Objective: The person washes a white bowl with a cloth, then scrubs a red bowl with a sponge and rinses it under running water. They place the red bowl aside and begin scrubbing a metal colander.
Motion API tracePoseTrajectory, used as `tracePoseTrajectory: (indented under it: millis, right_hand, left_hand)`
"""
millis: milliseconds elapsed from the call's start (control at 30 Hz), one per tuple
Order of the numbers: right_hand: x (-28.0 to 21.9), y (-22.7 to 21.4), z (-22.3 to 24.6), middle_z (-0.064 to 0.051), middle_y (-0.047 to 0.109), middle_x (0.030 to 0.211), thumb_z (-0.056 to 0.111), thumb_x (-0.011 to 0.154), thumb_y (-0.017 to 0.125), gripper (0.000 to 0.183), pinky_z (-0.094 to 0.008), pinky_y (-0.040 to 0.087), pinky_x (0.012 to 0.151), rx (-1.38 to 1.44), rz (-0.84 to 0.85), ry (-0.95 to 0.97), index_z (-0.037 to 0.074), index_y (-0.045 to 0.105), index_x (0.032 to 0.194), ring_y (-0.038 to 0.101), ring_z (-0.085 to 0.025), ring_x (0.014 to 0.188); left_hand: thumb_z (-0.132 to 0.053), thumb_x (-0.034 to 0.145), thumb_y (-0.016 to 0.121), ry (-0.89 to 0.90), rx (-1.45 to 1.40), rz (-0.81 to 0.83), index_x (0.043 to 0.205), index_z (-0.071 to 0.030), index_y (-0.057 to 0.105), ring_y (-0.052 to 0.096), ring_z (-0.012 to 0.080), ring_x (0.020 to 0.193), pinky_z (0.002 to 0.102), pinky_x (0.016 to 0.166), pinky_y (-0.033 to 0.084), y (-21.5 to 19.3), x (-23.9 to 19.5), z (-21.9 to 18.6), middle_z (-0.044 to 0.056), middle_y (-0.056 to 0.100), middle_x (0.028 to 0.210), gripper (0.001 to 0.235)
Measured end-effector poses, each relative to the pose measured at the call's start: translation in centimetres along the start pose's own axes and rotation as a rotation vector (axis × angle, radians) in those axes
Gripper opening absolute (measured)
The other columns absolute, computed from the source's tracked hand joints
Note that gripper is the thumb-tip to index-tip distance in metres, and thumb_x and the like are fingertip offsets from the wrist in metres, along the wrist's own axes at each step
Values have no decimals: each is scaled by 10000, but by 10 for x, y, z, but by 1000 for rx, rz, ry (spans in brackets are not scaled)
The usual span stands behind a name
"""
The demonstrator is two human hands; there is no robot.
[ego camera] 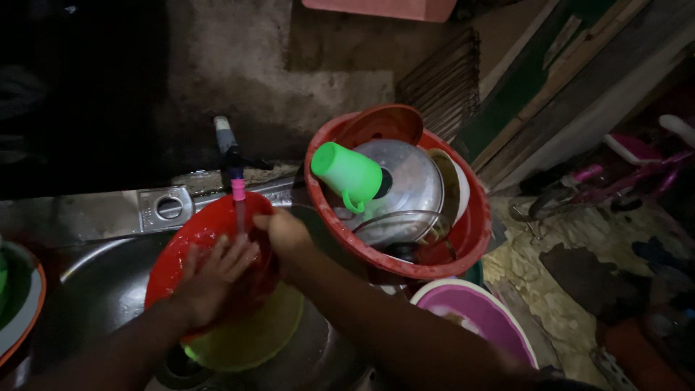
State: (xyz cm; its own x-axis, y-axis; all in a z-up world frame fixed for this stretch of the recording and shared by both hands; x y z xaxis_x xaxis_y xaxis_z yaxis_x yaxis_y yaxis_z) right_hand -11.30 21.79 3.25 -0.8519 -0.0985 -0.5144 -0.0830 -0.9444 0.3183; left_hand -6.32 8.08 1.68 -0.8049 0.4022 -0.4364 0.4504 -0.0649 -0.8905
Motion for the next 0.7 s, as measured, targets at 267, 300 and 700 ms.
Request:
tracePoseTrajectory:
  millis: [267, 300, 700]
  right_hand:
    - [-16, -1, 1, -123, 685, 1148, 145, 964, 503, 350, -471, 537, 960, 211, -46, -73, 81, 585, 1298, 667, -279, 1032]
    - [-14, -3, -1, -129, 682, 1144, 161, 973, 507, 341, -474, 536, 961, 217, -37, -79, 67, 584, 1291, 664, -285, 1031]
    - [28, -18, 1, -193, 691, 1147, 207, 933, 557, 338, -459, 537, 846, -657, -180, -203, 105, 570, 1255, 667, -298, 990]
  left_hand:
    - [-383, 957, 633, -690, -956, -136, 1666, -224, -37, 474, 513, 1294, 639, 1056, 445, -7, -24, 77, 353, 367, 1518, 987]
    - [-264, 994, 640, -772, -1327, -126, 1698, -202, -50, 659, 566, 1175, 618, 993, 570, 2, -25, 84, 418, 540, 1445, 987]
    - [57, 739, 486, -478, -2294, -227, 1562, -47, 338, 714, 385, 1112, 503, 910, 573, 28, -62, 57, 254, 631, 1308, 843]
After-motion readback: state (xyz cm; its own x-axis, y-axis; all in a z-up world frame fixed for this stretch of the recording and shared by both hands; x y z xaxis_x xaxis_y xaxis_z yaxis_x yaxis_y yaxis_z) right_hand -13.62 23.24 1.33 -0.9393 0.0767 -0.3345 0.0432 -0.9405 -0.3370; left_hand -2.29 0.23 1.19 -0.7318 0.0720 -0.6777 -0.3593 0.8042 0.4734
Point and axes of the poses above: each hand's wrist, its own x-axis towards the middle knuckle, its own y-axis out of the palm, z = x × y, the point moved 5 cm from there along x, towards the middle knuckle
